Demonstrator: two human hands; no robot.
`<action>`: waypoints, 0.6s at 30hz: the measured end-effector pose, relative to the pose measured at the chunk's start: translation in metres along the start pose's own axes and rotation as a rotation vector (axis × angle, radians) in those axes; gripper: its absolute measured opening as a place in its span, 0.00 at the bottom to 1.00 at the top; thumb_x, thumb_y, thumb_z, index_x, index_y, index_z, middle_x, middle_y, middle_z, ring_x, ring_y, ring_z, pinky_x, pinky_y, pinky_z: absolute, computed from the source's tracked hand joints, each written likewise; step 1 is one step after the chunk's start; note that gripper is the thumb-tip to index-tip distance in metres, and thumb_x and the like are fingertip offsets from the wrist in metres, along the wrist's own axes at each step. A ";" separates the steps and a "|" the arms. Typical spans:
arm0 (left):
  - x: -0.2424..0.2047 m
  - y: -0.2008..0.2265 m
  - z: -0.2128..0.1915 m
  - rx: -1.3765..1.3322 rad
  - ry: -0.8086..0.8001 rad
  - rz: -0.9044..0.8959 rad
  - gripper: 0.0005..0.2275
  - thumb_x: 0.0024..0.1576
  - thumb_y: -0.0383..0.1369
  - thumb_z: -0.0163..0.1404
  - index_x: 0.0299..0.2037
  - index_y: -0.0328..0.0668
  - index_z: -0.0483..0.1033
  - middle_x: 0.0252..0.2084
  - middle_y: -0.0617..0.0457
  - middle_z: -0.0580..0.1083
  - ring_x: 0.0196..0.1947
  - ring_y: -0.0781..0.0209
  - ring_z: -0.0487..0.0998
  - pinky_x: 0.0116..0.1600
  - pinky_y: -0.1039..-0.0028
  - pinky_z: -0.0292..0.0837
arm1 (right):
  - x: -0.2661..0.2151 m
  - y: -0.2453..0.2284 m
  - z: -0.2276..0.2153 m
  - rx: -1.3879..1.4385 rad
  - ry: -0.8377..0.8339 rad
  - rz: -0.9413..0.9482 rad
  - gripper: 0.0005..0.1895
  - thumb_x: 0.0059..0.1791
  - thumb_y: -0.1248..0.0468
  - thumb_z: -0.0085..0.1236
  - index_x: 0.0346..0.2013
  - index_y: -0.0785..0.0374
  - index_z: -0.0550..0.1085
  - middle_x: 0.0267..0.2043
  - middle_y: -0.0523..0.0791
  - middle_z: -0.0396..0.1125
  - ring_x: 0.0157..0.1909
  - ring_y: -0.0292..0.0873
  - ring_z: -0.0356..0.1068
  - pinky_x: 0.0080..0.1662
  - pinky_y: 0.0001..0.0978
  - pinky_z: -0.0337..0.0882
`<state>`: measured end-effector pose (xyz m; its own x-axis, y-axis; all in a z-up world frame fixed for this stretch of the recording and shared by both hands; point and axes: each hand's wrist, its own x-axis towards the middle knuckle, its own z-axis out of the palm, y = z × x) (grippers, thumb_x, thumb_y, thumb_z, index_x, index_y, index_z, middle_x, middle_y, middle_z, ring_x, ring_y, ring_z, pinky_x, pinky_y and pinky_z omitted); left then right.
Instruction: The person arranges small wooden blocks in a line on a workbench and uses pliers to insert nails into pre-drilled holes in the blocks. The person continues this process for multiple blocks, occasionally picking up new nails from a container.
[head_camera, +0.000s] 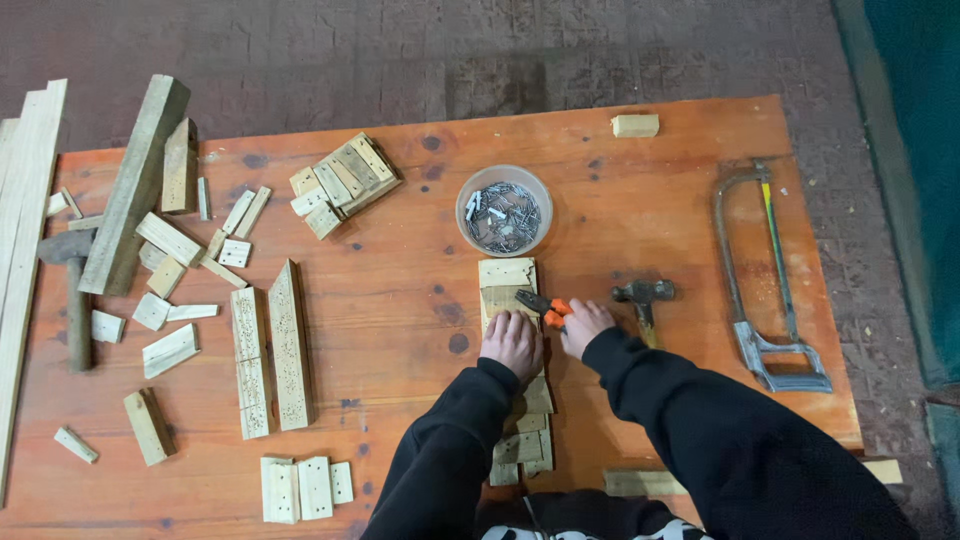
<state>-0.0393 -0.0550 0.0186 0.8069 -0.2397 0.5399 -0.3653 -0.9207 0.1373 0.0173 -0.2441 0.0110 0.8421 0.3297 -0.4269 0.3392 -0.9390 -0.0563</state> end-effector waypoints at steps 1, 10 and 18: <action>-0.003 0.000 0.005 -0.001 -0.002 -0.002 0.20 0.53 0.42 0.49 0.43 0.29 0.79 0.40 0.40 0.72 0.43 0.42 0.76 0.53 0.59 0.73 | 0.000 -0.002 0.004 0.000 -0.002 0.000 0.20 0.43 0.47 0.56 0.37 0.58 0.80 0.50 0.45 0.66 0.55 0.54 0.69 0.56 0.46 0.71; -0.001 0.000 0.006 0.028 0.035 0.007 0.19 0.54 0.41 0.47 0.41 0.30 0.79 0.38 0.41 0.71 0.41 0.43 0.76 0.52 0.60 0.73 | 0.000 -0.007 0.019 -0.109 0.228 -0.061 0.18 0.41 0.52 0.63 0.35 0.63 0.81 0.47 0.47 0.62 0.49 0.57 0.64 0.49 0.53 0.65; 0.003 0.002 -0.002 0.019 0.005 0.002 0.18 0.55 0.41 0.46 0.41 0.30 0.77 0.38 0.41 0.71 0.41 0.43 0.76 0.52 0.59 0.73 | 0.034 0.018 0.031 0.455 -0.028 0.108 0.13 0.33 0.45 0.63 0.12 0.49 0.80 0.19 0.42 0.73 0.33 0.53 0.77 0.37 0.38 0.74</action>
<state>-0.0381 -0.0567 0.0217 0.8040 -0.2404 0.5440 -0.3580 -0.9260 0.1200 0.0392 -0.2527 -0.0327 0.8484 0.2308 -0.4763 0.0262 -0.9171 -0.3978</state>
